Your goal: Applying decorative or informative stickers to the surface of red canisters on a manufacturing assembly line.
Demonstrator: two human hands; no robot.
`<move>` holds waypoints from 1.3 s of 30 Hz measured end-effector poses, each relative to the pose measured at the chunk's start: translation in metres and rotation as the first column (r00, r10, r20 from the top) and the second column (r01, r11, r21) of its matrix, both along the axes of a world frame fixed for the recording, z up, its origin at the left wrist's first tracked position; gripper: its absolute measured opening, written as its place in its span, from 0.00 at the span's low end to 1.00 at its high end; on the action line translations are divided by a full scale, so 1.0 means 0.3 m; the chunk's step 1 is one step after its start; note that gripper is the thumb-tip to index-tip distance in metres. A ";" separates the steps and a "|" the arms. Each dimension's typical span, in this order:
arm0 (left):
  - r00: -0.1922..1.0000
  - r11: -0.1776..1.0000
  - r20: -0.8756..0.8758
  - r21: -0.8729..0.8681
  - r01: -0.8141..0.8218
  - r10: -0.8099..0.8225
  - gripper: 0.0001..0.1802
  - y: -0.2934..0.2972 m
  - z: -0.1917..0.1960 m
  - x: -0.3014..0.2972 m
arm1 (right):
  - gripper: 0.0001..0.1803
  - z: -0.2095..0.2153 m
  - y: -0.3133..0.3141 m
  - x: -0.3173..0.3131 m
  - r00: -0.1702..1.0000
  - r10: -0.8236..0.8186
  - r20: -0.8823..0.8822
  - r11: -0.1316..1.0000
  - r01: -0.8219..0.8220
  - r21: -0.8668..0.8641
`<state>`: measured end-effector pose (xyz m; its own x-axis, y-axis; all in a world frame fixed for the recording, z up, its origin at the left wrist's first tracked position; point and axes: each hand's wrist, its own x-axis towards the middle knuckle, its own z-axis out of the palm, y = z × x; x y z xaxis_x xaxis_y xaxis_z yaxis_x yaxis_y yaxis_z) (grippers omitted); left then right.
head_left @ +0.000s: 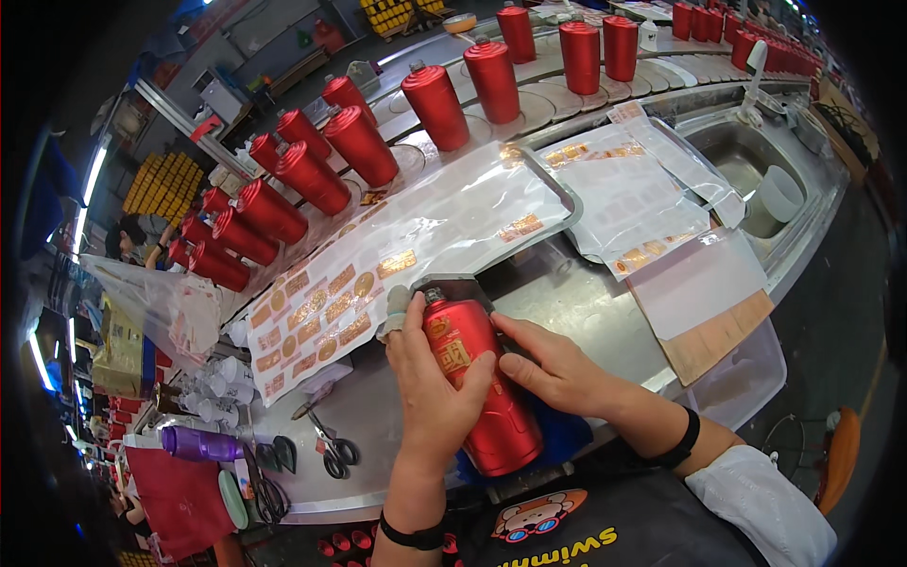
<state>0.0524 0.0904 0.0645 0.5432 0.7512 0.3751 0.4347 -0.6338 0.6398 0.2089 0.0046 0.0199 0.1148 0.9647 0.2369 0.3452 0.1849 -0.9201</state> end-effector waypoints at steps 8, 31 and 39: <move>0.989 0.986 0.147 -0.158 0.050 -0.027 0.43 0.011 -0.022 -0.012 | 0.33 0.000 0.000 0.001 1.000 0.004 -0.013 1.000 -0.004 0.005; 0.742 0.814 0.670 -0.445 0.374 0.025 0.45 -0.068 -0.130 -0.068 | 0.42 0.023 0.006 -0.021 1.000 0.007 -0.023 0.999 -0.008 -0.048; 0.731 0.797 0.682 -0.463 0.388 0.040 0.48 -0.072 -0.117 -0.058 | 0.41 0.030 0.004 -0.022 1.000 0.001 -0.027 0.999 -0.003 -0.048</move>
